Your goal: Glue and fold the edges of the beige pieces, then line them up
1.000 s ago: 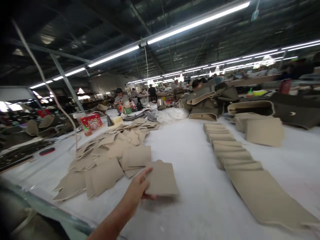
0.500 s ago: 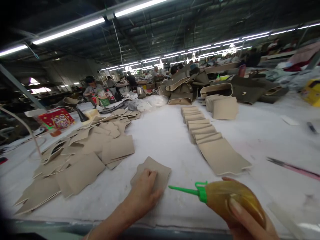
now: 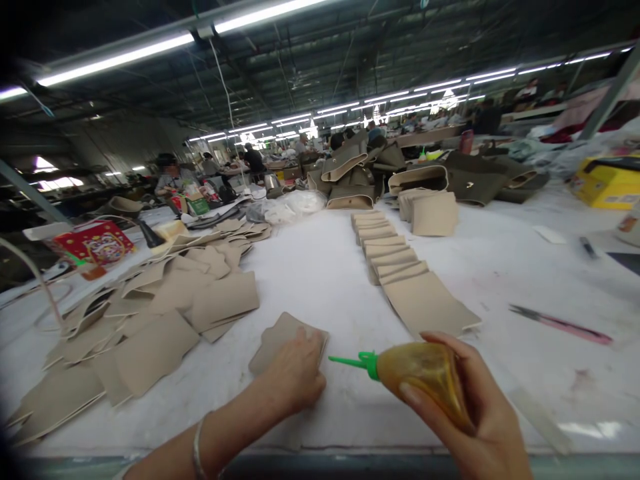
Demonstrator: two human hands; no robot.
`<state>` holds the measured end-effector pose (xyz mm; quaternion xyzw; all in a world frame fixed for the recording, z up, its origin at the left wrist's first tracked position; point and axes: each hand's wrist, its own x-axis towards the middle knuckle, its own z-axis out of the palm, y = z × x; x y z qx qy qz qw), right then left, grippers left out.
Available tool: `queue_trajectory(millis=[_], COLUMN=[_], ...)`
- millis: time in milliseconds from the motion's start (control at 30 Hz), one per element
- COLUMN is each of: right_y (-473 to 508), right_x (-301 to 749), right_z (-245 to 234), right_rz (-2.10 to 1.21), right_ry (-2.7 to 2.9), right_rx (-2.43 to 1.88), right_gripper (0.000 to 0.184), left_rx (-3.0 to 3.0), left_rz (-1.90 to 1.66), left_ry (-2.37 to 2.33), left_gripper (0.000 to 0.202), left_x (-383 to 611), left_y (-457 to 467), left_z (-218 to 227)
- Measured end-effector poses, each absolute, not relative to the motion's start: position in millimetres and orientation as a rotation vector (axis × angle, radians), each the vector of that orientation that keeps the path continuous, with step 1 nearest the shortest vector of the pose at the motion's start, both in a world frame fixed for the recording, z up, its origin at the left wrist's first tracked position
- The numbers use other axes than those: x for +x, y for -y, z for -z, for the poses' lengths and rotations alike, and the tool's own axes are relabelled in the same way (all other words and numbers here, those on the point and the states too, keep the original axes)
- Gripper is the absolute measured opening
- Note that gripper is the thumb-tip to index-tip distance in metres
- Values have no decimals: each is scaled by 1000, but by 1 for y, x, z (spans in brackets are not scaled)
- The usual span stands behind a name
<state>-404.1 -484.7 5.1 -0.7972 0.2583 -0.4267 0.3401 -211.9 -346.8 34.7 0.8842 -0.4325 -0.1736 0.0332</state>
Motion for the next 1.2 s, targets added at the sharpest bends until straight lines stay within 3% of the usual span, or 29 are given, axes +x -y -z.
queue_trajectory(millis=[200, 633, 1200], right_y=[488, 474, 482], right_x=[-391, -351, -339], right_z=[-7, -13, -1], right_rz=[1034, 985, 855], right_ry=[-632, -470, -181], right_rx=[-1962, -2089, -2394], right_gripper=[58, 45, 47], left_rx=[2646, 2383, 2445], left_rz=[499, 572, 530], left_ry=[1454, 1404, 1452], left_gripper=[37, 49, 29], left_x=[-194, -172, -179], left_y=[339, 313, 308], left_z=[-28, -27, -19])
